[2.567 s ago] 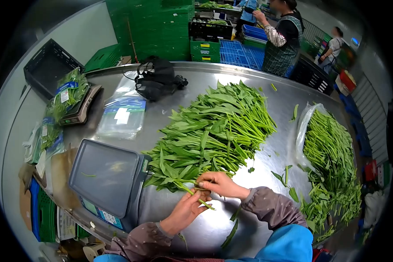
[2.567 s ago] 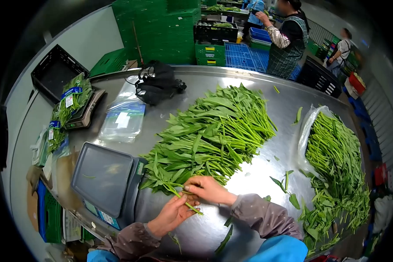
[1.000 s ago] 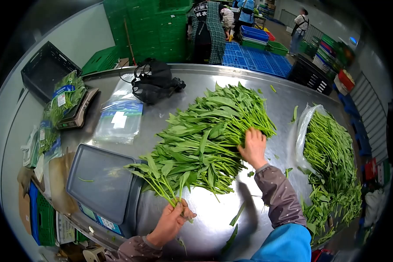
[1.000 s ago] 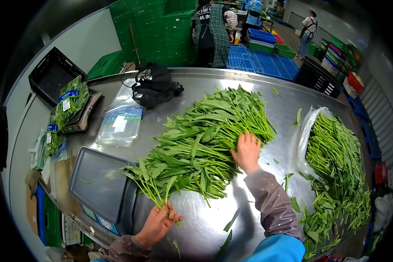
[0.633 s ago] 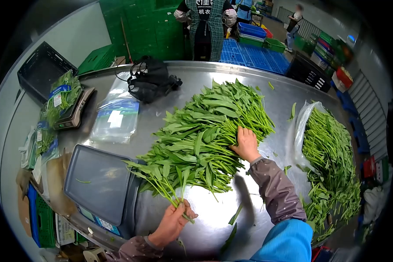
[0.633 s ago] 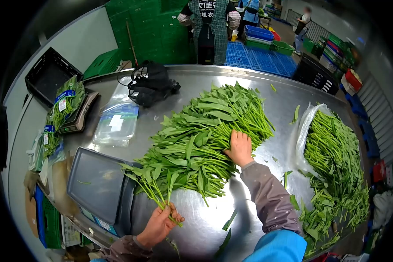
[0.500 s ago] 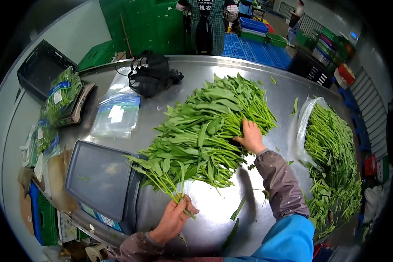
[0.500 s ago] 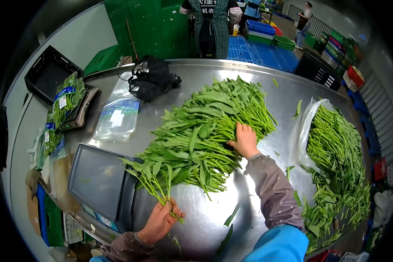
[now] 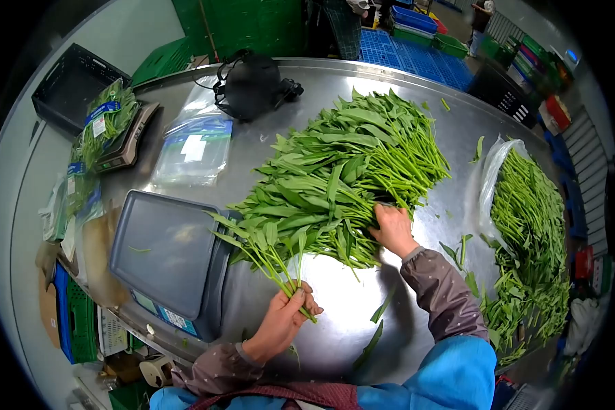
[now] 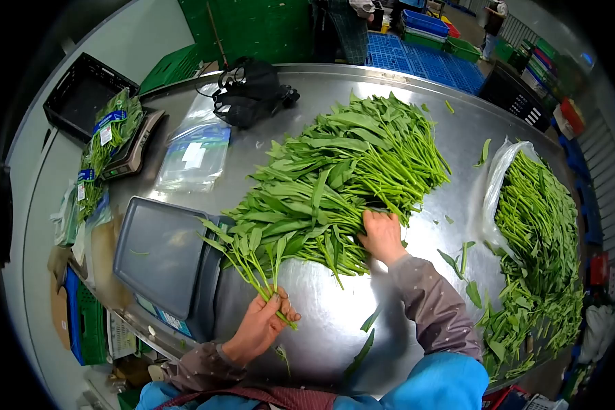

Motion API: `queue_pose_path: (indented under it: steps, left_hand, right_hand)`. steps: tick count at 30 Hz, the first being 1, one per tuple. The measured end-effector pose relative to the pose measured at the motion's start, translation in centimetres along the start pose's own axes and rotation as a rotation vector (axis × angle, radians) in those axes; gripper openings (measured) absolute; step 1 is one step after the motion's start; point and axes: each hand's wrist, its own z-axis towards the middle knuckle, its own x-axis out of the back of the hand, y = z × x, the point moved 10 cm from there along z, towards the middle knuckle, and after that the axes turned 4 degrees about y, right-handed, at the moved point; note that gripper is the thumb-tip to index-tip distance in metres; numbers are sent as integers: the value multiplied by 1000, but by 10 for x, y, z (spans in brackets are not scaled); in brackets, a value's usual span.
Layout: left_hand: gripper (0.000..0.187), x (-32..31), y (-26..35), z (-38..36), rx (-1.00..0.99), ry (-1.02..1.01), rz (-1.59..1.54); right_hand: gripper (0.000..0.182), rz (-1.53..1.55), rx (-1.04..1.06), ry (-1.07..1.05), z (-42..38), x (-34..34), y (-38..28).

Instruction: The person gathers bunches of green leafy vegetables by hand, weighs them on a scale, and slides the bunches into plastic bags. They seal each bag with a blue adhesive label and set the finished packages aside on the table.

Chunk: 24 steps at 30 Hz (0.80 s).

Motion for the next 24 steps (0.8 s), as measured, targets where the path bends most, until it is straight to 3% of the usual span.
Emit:
queue_pose_path:
  steps: [5, 7, 9, 13, 14, 16, 17, 20, 22, 24]
  left_hand:
    - [13, 7, 3, 0, -19, 16, 18]
    - [14, 10, -2, 3, -18, 33, 16]
    - [20, 11, -12, 9, -12, 34, 63]
    - [24, 13, -26, 11, 80, 114, 7]
    - [25, 21, -30, 12, 82, 68, 28]
    - [20, 35, -32, 13, 64, 60, 100]
    - [20, 37, -31, 11, 65, 62, 100]
    - [8, 48, -39, 7, 157, 167, -231]
    - [8, 45, -41, 6, 163, 161, -228]
    - [7, 40, -42, 6, 166, 156, -219]
  right_hand:
    - [25, 1, -6, 166, -3, 45, -17]
    - [26, 111, -140, 45, -13, 51, -28]
    - [30, 335, -128, -30, -37, 51, -66]
    - [46, 637, 91, -230, -92, 44, -158]
    - [46, 639, 90, -230, -91, 42, -156]
    - [41, 594, 374, -147, -91, 58, -167]
    - [30, 645, 220, -113, -79, 65, -146]
    - [23, 575, -228, 28, -48, 48, -71]
    - [26, 369, -259, 155, -34, 39, -47]
    - [26, 326, -253, 146, -25, 15, -43]
